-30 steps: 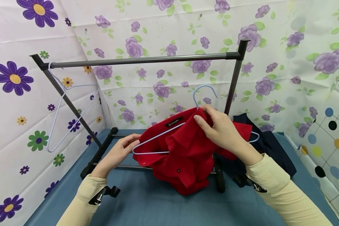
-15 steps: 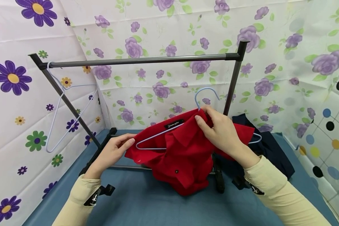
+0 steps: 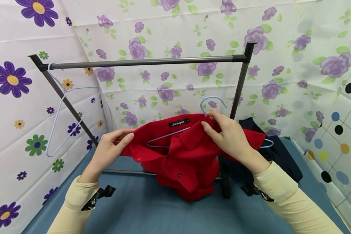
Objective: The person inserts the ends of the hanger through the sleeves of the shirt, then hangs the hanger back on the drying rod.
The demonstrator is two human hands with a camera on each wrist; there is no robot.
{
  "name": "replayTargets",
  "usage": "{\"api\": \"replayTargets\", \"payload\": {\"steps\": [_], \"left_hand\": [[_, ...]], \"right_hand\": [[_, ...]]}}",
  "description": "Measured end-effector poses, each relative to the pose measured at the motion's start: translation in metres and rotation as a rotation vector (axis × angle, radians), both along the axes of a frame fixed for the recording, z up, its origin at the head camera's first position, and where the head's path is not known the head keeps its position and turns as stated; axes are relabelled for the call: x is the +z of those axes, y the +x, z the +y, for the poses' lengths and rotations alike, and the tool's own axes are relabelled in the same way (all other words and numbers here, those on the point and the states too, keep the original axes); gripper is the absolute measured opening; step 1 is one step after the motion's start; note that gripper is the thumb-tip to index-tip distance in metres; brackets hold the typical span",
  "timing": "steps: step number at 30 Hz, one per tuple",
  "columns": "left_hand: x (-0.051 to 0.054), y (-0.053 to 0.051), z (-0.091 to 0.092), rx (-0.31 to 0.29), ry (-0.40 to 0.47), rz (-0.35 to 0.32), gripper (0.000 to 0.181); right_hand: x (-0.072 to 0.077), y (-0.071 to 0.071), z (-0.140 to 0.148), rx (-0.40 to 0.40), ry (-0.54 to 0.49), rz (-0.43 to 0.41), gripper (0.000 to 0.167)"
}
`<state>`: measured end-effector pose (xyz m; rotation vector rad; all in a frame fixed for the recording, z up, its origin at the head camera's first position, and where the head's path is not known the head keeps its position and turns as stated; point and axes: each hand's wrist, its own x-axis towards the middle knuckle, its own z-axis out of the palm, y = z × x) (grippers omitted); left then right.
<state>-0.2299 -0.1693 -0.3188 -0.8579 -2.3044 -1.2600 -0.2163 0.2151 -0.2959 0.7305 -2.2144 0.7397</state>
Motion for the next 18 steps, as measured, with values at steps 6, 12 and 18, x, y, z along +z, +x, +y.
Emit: {"api": "replayTargets", "payload": {"steps": [6,12,18], "left_hand": [[0.013,0.008,0.008,0.014,0.058,0.032,0.023],[0.02,0.02,0.029,-0.023,0.119,0.088,0.021],[0.017,0.037,0.056,-0.1,0.094,0.047,0.022]], "right_hand": [[-0.003,0.001,-0.001,-0.014,-0.022,0.037,0.027],[-0.006,0.001,-0.003,-0.029,-0.077,0.087,0.028],[-0.007,0.003,-0.002,-0.046,-0.145,0.098,0.027]]}}
